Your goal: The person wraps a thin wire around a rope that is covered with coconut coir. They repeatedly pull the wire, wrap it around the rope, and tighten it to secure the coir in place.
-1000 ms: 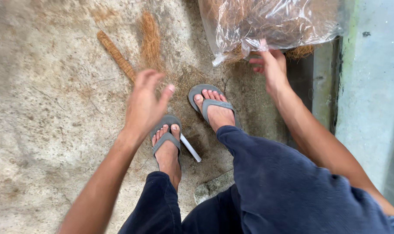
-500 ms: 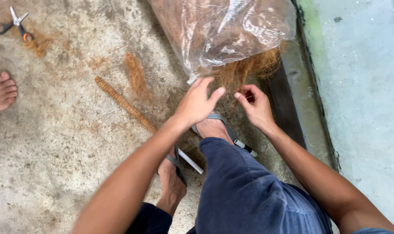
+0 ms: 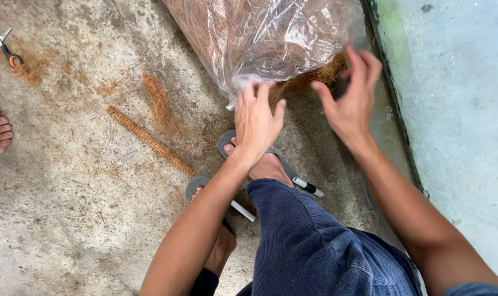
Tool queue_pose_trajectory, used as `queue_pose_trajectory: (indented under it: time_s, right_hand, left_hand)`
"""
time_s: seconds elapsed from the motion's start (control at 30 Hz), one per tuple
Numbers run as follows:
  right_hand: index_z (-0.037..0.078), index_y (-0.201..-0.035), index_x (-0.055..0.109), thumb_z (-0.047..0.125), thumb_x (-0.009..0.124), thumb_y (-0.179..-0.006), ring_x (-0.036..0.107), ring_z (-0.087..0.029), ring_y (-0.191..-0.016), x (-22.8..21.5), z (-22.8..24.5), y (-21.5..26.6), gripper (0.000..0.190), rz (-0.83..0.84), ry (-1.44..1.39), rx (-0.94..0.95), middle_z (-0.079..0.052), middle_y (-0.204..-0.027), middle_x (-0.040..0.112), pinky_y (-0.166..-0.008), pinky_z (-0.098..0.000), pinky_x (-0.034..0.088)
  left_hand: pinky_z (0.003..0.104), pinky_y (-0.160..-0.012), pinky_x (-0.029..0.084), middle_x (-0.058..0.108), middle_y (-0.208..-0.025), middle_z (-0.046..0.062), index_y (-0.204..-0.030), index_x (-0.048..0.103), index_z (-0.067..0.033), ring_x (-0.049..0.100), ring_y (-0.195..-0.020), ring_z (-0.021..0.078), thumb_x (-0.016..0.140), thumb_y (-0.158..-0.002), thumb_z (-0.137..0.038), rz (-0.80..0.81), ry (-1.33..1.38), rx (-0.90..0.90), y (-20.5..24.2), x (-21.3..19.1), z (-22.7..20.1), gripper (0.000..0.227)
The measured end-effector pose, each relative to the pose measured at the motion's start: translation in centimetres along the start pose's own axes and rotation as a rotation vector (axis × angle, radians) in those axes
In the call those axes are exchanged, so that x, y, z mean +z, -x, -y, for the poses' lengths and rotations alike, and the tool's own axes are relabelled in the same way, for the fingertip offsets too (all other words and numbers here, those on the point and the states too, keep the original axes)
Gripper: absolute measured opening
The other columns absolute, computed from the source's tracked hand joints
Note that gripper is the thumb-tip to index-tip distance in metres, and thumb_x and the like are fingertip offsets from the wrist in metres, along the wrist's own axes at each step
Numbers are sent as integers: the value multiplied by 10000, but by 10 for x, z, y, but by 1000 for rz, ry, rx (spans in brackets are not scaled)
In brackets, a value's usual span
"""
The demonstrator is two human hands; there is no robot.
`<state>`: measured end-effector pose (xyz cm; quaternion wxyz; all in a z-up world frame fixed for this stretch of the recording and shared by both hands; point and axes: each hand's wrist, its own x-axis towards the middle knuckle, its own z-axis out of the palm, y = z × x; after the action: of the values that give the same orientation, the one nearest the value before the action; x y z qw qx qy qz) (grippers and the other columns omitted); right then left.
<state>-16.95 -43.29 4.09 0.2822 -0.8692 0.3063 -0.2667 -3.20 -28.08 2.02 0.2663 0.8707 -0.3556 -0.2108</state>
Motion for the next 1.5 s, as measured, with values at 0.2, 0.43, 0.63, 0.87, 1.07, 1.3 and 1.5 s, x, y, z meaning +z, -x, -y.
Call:
queue_pose_trajectory:
  time_s: [0.2,0.43,0.63,0.87,1.07,1.3,1.5]
  right_hand:
    - [40,-1347,565,121,807,-1031,690,-199,-973,28,-6,-5,406,62,-285,122,-102,-1118,693,-868,-364,578]
    - [66,-1220,606,139,848,-907,649,-315,-1027,24,11,40,402,164,-71,-233,-133,-1121,679,-877,-438,537]
    - [72,-1409,593,272,838,-895,651,-353,-997,29,26,22,603,303,143,-101,-204,-1219,581,-790,-452,564]
    - [99,-1548,503,33,724,-911,667,-395,-991,52,-14,-34,678,342,334,101,-230,-1294,557,-810,-510,586]
    - [-94,-1541,372,189,831,-836,422,-498,-1289,40,-18,0,888,147,301,-181,-346,-1414,369,-1069,-591,405]
    - [66,-1593,358,438,922,-876,430,-379,-1339,33,-1,37,985,179,216,-322,-183,-1474,412,-1133,-515,354]
    - [67,-1626,391,415,891,-796,467,-413,-1331,83,-13,-10,1030,276,343,-240,-232,-1480,438,-1072,-554,384]
  left_hand:
    - [376,-810,589,650,-1225,156,-1544,369,-112,723,-980,254,703,-910,-265,35,972,-249,-24,6,-17,733]
    - [382,-960,523,736,-1226,175,-1305,565,12,696,-1104,236,855,-889,-271,-272,756,-180,-44,23,-4,581]
    - [337,-731,540,724,-946,114,-1076,679,32,671,-805,183,722,-885,-192,-130,783,-504,-54,21,21,298]
    - [262,-725,525,695,-991,150,-1303,515,31,649,-847,170,683,-755,-74,-106,1228,-455,-39,16,31,582]
    - [356,-854,618,588,-1230,240,-1373,345,11,676,-1028,255,856,-752,-339,-53,1186,-591,-34,11,21,877]
    - [326,-780,602,614,-1236,248,-1406,333,69,672,-1047,246,886,-745,-197,-98,1199,-452,-51,13,6,902]
    - [256,-502,494,725,-948,165,-1402,431,66,616,-649,155,875,-737,-79,146,1125,-501,-40,-12,8,812]
